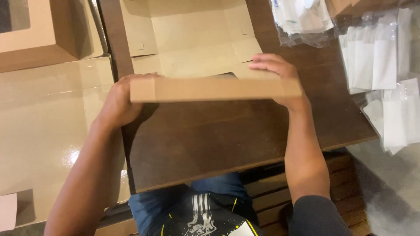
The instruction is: Assembling a cardboard box with a clear window by folding and tucking flaps into place.
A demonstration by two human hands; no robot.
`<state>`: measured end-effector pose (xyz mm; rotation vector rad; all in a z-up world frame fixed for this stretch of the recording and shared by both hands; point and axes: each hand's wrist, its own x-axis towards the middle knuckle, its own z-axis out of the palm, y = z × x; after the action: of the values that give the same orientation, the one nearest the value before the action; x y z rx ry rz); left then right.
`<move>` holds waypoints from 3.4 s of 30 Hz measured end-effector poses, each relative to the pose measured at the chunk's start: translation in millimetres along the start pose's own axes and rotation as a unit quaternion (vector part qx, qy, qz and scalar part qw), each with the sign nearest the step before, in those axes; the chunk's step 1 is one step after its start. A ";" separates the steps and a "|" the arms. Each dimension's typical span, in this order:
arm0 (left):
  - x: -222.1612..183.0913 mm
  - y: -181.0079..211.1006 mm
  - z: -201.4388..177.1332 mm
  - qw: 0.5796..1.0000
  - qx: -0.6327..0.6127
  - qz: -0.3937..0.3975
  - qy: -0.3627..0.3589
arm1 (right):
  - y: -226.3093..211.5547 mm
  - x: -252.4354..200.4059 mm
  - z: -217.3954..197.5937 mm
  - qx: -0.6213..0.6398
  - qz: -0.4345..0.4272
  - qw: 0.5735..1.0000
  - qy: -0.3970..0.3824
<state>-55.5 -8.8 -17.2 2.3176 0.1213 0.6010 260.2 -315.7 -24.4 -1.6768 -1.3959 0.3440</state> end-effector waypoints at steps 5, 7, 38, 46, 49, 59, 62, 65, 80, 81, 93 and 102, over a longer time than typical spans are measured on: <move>-11.7 -25.0 7.0 0.997 0.025 -0.061 0.047 | -21.3 6.2 23.6 -0.053 0.087 0.990 0.097; -19.6 -34.9 11.7 0.993 0.029 -0.103 0.049 | 5.4 -3.7 25.7 -0.048 0.119 0.986 0.106; -1.2 -10.0 27.9 0.946 0.310 -0.082 0.058 | -38.2 39.0 58.8 -0.242 0.191 0.948 0.074; 0.7 -16.2 39.6 0.940 0.314 -0.131 -0.023 | 8.7 21.9 65.1 -0.372 0.128 0.910 0.130; 9.8 1.8 40.7 0.926 0.326 -0.171 -0.077 | 5.8 24.2 65.6 -0.373 0.116 0.910 0.140; 48.2 32.6 104.9 0.905 0.307 -0.288 -0.057 | -10.2 23.1 69.2 -0.322 0.136 0.934 0.073; 63.9 47.0 120.4 0.903 0.293 -0.311 -0.038 | -8.4 20.9 70.1 -0.318 0.129 0.938 0.058; 69.2 58.0 123.9 0.899 0.283 -0.333 -0.024 | -14.8 20.1 71.7 -0.307 0.128 0.942 0.040; 69.1 42.1 128.6 0.869 0.367 -0.332 -0.011 | -16.4 144.2 69.5 -0.340 0.222 0.905 -0.124; 67.4 40.1 131.4 0.868 0.376 -0.325 0.002 | -7.9 150.7 71.7 -0.349 0.210 0.905 -0.121; 67.0 37.5 132.7 0.857 0.396 -0.331 0.004 | -33.5 193.6 123.6 -0.315 0.157 0.920 -0.171; 65.9 28.2 139.0 0.847 0.410 -0.339 -0.023 | -69.3 220.8 170.1 -0.258 0.111 0.932 -0.230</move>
<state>63.7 -100.6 -59.8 2.7959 1.3422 0.1079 168.9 -44.9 4.4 -2.3028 -1.7457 0.5610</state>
